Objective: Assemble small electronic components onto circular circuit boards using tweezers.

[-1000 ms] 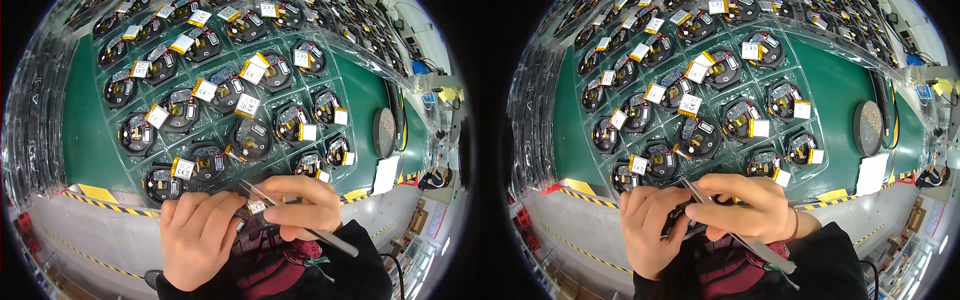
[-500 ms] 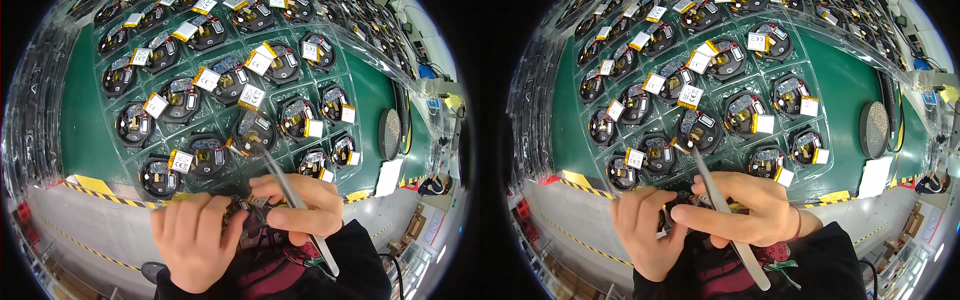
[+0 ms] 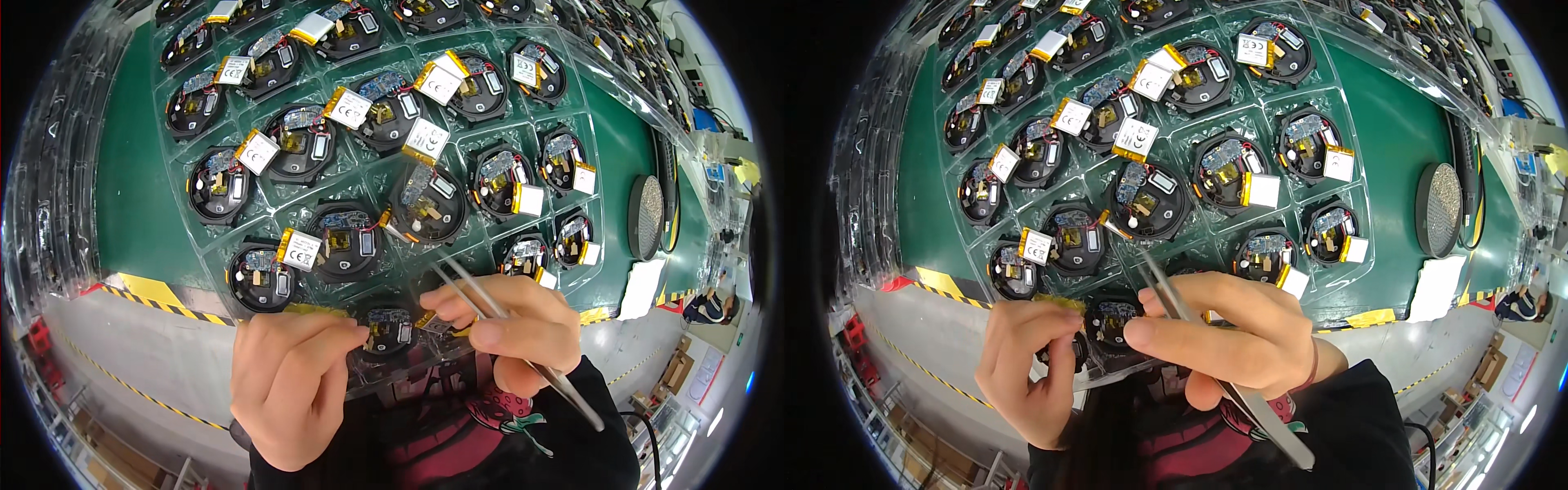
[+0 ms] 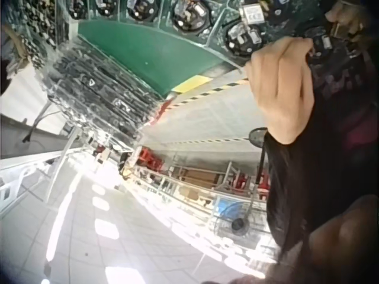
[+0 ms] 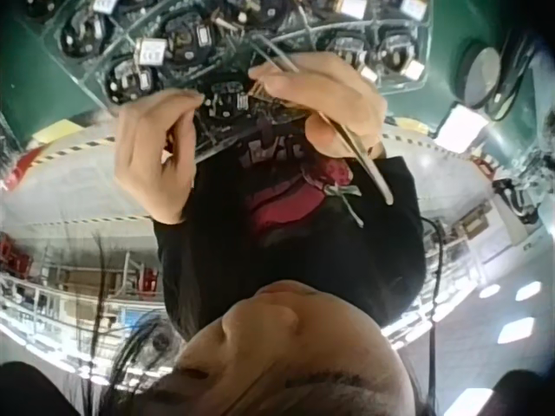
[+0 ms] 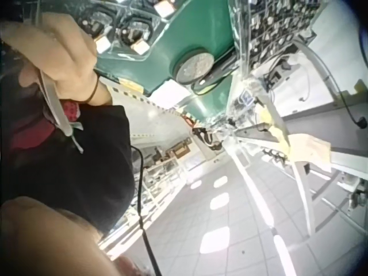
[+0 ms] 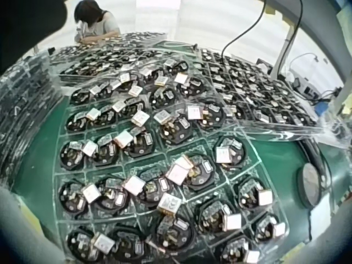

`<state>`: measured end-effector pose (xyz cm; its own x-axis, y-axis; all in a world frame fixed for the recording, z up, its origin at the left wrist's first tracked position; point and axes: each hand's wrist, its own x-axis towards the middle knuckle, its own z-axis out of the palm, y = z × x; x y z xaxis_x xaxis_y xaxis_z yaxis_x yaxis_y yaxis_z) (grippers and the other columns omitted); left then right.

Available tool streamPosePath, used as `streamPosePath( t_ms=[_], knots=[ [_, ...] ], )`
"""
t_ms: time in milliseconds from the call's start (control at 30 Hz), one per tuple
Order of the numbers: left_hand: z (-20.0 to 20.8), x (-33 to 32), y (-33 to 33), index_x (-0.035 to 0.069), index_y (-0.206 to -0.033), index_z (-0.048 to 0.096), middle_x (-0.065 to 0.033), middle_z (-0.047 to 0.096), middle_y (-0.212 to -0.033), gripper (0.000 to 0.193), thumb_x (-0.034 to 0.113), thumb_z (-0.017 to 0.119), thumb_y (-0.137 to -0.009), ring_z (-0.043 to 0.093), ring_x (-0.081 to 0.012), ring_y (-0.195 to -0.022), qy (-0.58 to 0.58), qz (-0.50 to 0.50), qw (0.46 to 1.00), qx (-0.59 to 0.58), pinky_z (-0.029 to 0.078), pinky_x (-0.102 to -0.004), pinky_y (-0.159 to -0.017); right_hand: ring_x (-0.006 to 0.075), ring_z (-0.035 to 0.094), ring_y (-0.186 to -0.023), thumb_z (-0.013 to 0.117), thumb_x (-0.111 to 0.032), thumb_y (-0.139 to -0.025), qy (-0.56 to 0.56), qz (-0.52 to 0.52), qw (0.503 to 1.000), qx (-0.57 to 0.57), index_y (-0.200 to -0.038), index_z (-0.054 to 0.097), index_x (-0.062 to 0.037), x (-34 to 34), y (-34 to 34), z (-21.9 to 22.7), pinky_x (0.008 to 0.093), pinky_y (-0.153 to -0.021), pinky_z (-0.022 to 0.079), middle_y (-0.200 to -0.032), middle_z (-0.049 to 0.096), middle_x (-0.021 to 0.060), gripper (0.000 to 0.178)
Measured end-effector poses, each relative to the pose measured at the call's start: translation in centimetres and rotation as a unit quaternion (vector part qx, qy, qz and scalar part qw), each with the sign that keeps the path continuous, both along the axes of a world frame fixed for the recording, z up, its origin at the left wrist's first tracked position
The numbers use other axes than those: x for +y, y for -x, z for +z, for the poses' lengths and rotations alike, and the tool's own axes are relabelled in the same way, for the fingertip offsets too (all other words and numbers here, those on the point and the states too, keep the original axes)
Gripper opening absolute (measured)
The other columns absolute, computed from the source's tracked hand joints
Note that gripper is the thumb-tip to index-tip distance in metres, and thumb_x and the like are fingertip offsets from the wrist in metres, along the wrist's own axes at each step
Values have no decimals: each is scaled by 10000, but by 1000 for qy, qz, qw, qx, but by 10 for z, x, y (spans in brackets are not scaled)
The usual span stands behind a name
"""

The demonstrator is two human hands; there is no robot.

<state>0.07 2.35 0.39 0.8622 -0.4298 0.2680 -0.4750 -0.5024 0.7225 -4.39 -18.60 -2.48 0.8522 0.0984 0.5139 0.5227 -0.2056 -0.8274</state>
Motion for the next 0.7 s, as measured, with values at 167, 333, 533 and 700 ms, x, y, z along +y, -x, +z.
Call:
streamPosePath(
  t_ms=[167,333,533,700],
  knots=[
    [1,-6,4,45,-910,648,-74,673,-862,308,-113,674,-647,601,-224,-739,-7,22,1000,10,430,-314,-663,258,627,-699,522,-484,-920,53,-46,997,-45,-1023,702,1,0,-3,2,323,-575,524,-899,614,147,527],
    [5,-7,3,31,-933,616,-101,672,-927,323,-89,697,-643,589,-244,-805,-44,-15,999,19,444,-351,-788,270,591,-754,607,-383,-922,62,-80,994,-31,-905,704,-46,-4,-2,10,347,-628,483,-913,553,108,351],
    [5,7,7,37,-1238,423,-87,681,-1042,743,-14,796,-598,523,-265,-1009,-30,-67,991,108,385,-384,-908,219,564,-755,621,-205,-919,151,-189,970,28,-829,596,-65,-6,6,58,286,-568,458,-887,513,99,168],
    [-4,8,9,26,-1275,442,-13,679,-1122,862,48,845,-514,532,-213,-951,-57,-60,995,54,286,-381,-830,116,479,-597,671,-140,-649,448,13,891,74,-1011,642,-132,-3,4,69,227,-435,361,-747,475,18,363]
  ],
)
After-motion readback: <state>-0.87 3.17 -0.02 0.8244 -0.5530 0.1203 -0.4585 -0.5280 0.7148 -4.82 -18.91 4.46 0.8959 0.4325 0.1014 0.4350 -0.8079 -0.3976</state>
